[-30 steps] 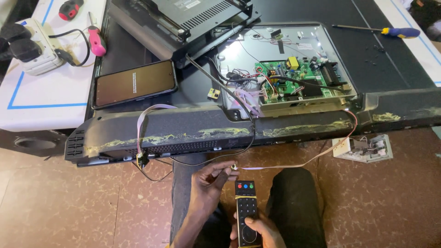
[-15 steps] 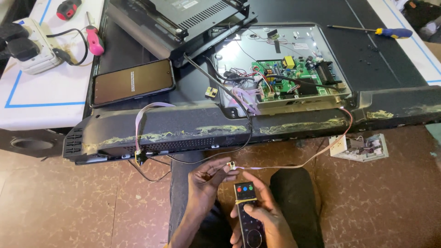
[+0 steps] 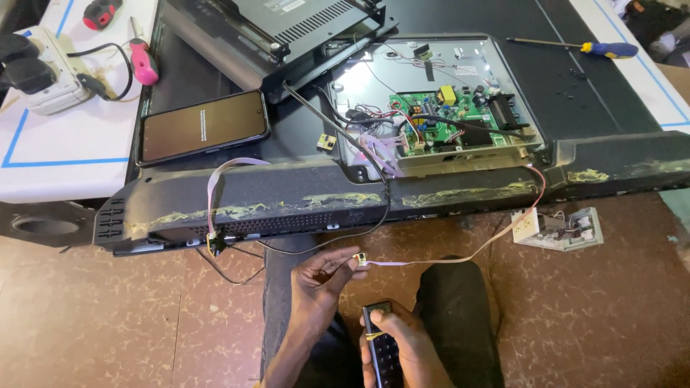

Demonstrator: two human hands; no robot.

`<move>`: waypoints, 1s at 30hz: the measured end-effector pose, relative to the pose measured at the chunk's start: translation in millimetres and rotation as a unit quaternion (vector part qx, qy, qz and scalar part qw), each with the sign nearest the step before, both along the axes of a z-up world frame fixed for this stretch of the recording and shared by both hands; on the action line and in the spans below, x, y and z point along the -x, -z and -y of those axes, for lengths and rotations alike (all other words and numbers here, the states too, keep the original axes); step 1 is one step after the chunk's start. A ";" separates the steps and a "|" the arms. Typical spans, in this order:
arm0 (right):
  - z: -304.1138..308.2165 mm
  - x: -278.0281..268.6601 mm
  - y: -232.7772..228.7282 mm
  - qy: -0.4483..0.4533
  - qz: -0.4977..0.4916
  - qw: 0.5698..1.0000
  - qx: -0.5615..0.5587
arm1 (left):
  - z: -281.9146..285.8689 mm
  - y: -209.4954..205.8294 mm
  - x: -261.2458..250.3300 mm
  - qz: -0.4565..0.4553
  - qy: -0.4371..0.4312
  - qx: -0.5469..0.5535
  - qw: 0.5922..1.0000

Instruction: The person is repairing a television by connecting a small circuit board to the internal wiring. They use a remote control to test the connection and then attach the board to a ribbon cable.

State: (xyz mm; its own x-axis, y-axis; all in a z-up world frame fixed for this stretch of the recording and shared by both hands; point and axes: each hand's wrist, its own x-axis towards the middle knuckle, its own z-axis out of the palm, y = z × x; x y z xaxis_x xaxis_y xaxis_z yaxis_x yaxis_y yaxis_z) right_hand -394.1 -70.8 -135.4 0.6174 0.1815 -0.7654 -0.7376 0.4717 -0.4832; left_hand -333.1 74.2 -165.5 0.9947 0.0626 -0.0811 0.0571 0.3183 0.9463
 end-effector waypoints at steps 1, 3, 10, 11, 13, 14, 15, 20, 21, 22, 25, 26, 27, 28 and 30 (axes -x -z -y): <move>-1.0 -0.8 -0.6 -0.003 0.001 1.000 0.007 | -0.9 1.1 0.3 0.014 0.002 -0.015 1.000; 1.0 0.9 15.3 0.005 0.004 1.000 -0.014 | -0.4 -4.2 1.4 0.019 0.002 -0.010 1.000; 4.3 -3.0 36.3 -0.011 0.002 1.000 0.006 | -1.9 -1.5 0.4 0.030 -0.014 0.012 0.999; 3.9 -5.1 41.5 -0.015 0.006 1.000 0.004 | -3.5 -3.2 0.3 0.034 -0.018 0.011 0.999; 4.7 -8.5 52.3 -0.013 -0.030 0.999 0.012 | -4.8 -6.0 0.4 -0.017 -0.012 -0.010 1.000; 10.5 -10.7 76.3 -0.016 -0.027 0.999 0.012 | -4.9 -3.6 -0.5 -0.014 -0.014 -0.010 1.000; 17.6 -12.1 100.1 -0.040 -0.053 0.997 -0.042 | -3.7 -1.0 -0.9 -0.014 -0.022 0.017 1.000; 21.8 -17.6 121.8 -0.084 -0.072 0.992 -0.064 | -5.8 -6.5 -1.6 -0.037 -0.031 0.018 0.999; 18.1 -15.5 110.8 -0.065 -0.076 0.993 -0.070 | -6.1 -3.7 -1.9 -0.023 -0.031 0.024 0.999; 14.5 -13.5 99.6 -0.045 -0.079 0.993 -0.075 | -6.3 -1.0 -2.3 -0.009 -0.031 0.031 0.999; 15.2 -11.7 110.4 -0.063 -0.044 0.997 -0.027 | -8.4 -0.7 -2.6 -0.015 -0.029 0.026 0.999; 16.2 -12.3 111.7 -0.063 -0.044 0.997 -0.026 | -8.7 -0.1 -3.2 -0.016 -0.029 0.027 0.999; 17.3 -12.4 112.9 -0.066 -0.031 0.997 -0.022 | -9.0 0.7 -3.3 -0.013 -0.032 0.027 0.999; 18.4 -12.5 114.2 -0.069 -0.018 0.997 -0.018 | -9.3 1.4 -3.4 -0.011 -0.035 0.028 0.999; 14.8 -10.8 99.5 -0.054 -0.027 0.998 -0.031 | -9.5 1.4 -3.0 -0.012 -0.033 0.030 0.999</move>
